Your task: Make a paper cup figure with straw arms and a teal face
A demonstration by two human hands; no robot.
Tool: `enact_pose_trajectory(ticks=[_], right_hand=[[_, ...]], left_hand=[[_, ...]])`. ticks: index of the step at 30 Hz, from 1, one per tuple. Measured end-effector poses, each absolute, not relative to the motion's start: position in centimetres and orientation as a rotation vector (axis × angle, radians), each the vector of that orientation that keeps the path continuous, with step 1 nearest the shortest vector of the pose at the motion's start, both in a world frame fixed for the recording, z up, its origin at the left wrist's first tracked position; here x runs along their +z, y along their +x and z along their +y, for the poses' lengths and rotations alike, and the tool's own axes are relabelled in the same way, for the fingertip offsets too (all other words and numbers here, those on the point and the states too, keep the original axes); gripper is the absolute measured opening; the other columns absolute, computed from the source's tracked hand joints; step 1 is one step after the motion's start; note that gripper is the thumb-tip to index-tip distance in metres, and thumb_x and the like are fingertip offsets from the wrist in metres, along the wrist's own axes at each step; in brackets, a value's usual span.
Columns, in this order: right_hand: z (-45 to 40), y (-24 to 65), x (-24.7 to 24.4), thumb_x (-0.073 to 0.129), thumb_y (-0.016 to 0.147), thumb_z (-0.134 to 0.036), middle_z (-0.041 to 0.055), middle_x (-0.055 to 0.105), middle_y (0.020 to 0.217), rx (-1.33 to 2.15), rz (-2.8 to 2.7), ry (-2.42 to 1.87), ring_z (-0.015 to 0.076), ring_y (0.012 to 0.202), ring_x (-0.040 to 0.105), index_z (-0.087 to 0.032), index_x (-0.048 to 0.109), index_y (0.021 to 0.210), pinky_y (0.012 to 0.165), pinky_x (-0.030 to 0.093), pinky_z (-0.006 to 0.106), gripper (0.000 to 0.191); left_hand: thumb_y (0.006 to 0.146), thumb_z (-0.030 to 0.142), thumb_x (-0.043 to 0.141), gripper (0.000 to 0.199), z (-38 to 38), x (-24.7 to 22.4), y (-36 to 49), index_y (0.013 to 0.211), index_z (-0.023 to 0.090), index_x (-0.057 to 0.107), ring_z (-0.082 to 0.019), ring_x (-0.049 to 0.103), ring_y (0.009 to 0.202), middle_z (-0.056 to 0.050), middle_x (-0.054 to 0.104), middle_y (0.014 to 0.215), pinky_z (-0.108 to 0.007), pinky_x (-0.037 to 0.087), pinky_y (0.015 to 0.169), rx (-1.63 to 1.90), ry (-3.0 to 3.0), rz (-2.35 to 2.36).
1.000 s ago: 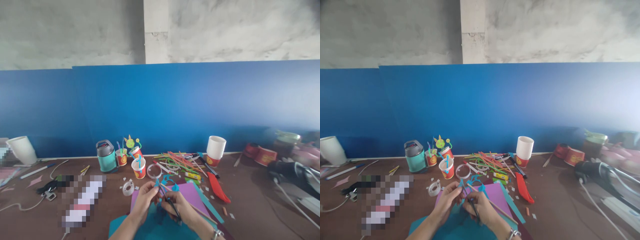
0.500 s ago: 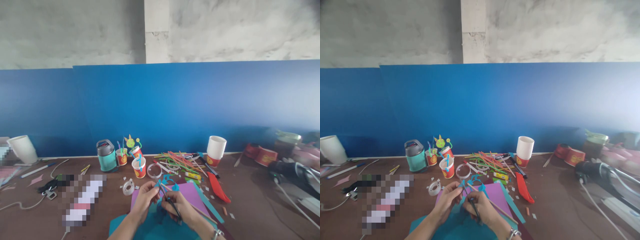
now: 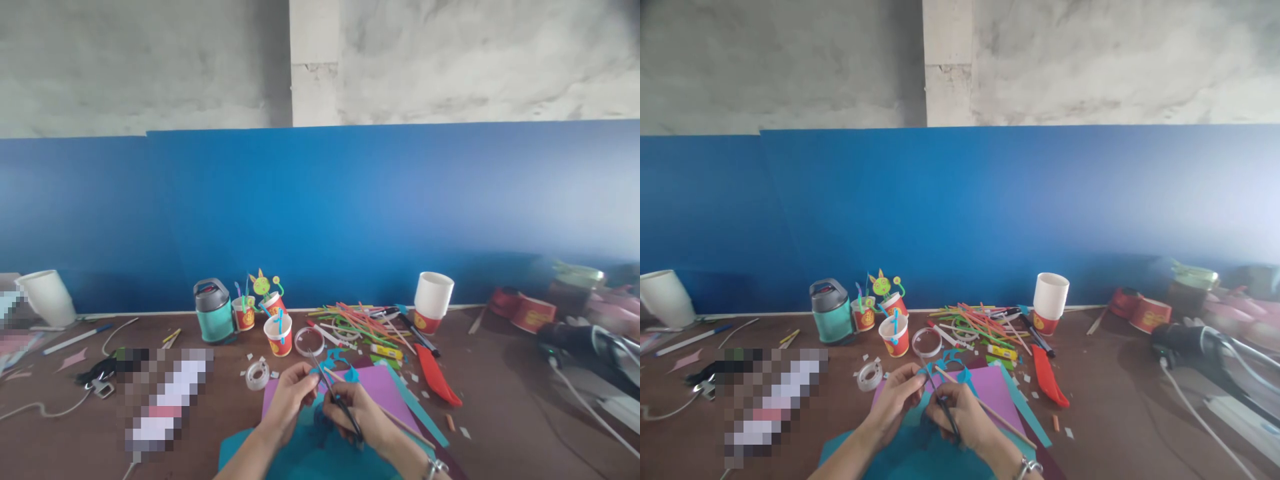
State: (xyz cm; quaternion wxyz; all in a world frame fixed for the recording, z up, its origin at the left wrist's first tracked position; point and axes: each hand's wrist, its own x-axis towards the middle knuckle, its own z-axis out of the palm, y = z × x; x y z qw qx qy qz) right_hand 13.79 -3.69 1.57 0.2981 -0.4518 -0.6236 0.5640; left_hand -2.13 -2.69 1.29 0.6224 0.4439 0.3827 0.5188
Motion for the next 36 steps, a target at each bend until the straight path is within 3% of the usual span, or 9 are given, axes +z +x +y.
enact_pose_trajectory(ticks=[10, 19, 29, 36], right_hand=[[-3.58, 13.9, 1.37, 0.069, 0.071, -0.052, -0.0059, 0.051, 0.042, 1.5, -1.675, -1.221, 0.0058, 0.033, 0.039, -0.015, 0.058, 0.076, 0.032, 0.028, 0.016, 0.039], [-3.46, 14.09, 0.97, 0.067, 0.074, -0.046, -0.0073, 0.049, 0.042, 1.494, -1.686, -1.216, 0.0055, 0.033, 0.038, -0.016, 0.058, 0.076, 0.032, 0.027, 0.015, 0.032], [-3.76, 13.97, 1.65, 0.07, 0.069, -0.053, -0.0056, 0.053, 0.044, 1.527, -1.663, -1.243, 0.0064, 0.035, 0.042, -0.015, 0.059, 0.08, 0.033, 0.03, 0.015, 0.041], [-3.66, 14.03, 1.54, 0.069, 0.071, -0.05, -0.0078, 0.047, 0.04, 1.512, -1.67, -1.201, 0.0051, 0.032, 0.035, -0.016, 0.056, 0.073, 0.033, 0.026, 0.016, 0.036]], left_hand=[[0.065, 0.047, 0.076, 0.037, -2.89, 1.43, -2.01, 0.064, 0.018, 0.053, -0.008, 0.044, 0.047, 0.002, 0.061, 0.055, -0.021, 0.03, 0.047, 1.209, 1.013, 0.875], [0.063, 0.044, 0.078, 0.035, -2.71, 1.34, -2.16, 0.063, 0.017, 0.054, -0.007, 0.042, 0.046, 0.004, 0.057, 0.05, -0.02, 0.028, 0.048, 1.178, 1.013, 0.888], [0.062, 0.041, 0.076, 0.033, -2.75, 1.48, -2.19, 0.059, 0.018, 0.051, -0.007, 0.034, 0.044, 0.006, 0.05, 0.046, -0.021, 0.023, 0.047, 1.161, 1.023, 0.885], [0.061, 0.04, 0.075, 0.033, -2.66, 1.63, -2.27, 0.06, 0.018, 0.05, -0.006, 0.03, 0.043, 0.007, 0.047, 0.045, -0.021, 0.019, 0.046, 1.155, 1.025, 0.881]])
